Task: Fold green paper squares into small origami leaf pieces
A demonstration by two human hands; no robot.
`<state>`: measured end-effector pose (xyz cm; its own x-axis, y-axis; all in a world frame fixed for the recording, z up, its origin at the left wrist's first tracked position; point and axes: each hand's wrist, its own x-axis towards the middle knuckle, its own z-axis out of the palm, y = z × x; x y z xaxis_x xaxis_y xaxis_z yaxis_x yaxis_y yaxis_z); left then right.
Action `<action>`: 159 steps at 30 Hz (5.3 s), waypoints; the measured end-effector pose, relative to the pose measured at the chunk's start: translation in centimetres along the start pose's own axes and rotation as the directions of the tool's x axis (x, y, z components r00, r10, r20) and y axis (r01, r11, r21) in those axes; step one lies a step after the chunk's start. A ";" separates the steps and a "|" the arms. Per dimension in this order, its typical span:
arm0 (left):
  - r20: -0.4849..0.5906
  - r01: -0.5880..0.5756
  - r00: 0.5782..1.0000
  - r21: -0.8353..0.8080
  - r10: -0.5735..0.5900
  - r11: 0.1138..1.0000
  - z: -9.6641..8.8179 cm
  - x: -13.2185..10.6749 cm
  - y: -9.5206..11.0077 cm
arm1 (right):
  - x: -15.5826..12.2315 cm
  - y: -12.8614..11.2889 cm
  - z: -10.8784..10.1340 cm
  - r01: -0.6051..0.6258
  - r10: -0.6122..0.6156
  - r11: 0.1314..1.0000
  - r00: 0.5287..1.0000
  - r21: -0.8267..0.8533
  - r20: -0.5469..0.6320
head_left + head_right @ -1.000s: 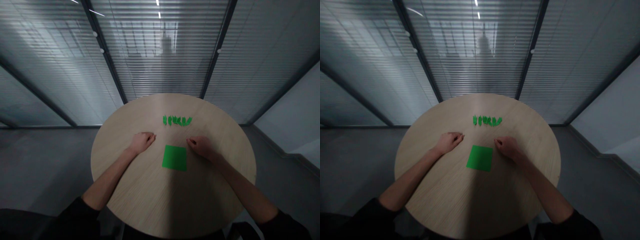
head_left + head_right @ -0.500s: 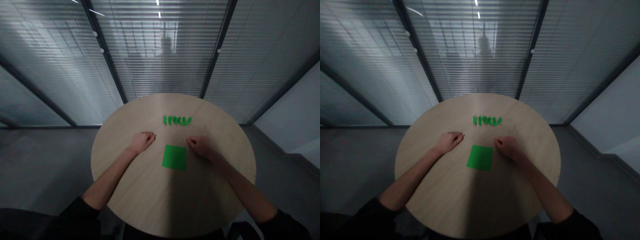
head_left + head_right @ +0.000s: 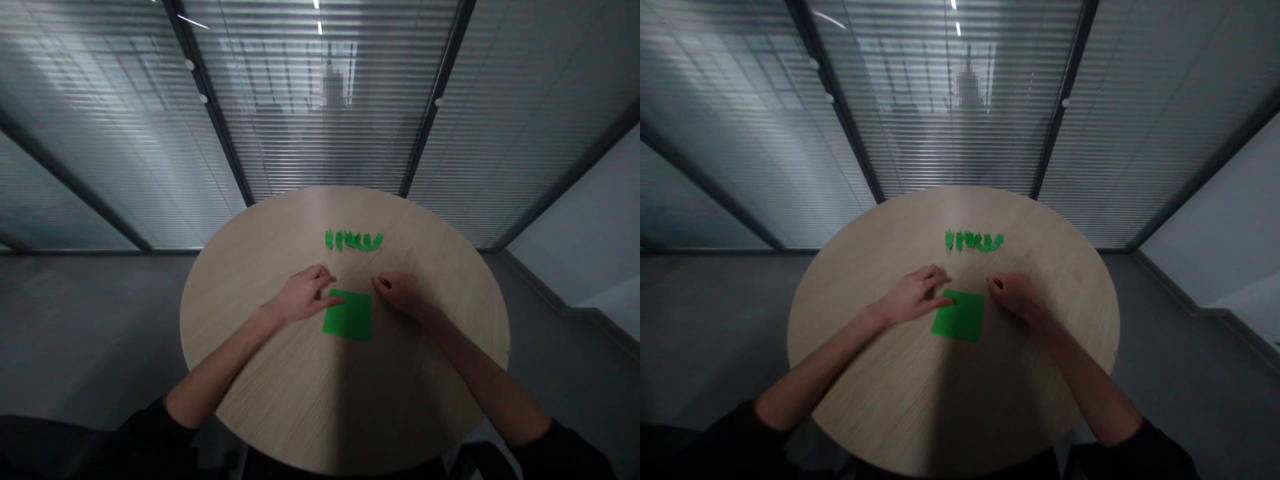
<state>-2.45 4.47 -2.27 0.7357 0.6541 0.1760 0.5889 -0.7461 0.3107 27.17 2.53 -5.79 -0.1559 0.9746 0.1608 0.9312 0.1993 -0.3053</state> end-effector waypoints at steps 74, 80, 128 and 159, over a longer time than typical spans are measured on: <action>0.034 0.106 0.974 -0.943 -0.224 0.317 1.1 1.7 2.9 | -2.0 -5.5 -1.7 -0.206 -0.188 0.334 0.942 0.920 0.279; -0.042 0.047 0.946 -0.964 -0.322 0.261 1.4 1.7 3.7 | -1.8 -4.9 -0.9 -0.231 0.001 0.138 0.973 0.963 0.233; 0.127 0.151 0.937 -0.987 -0.326 0.048 1.1 1.6 2.8 | -2.1 -4.9 -1.1 0.081 0.183 0.527 0.961 0.846 -0.206; -0.094 0.046 0.951 -0.899 -0.294 0.436 0.4 1.6 2.5 | -2.2 -4.8 -1.2 0.172 0.082 0.468 0.968 0.867 -0.237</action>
<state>0.31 3.60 -1.58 0.4951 0.8533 0.1635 -0.0099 -0.1826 0.9831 23.48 -0.73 -3.53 0.0036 0.9356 0.3530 0.1235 0.3499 -0.9286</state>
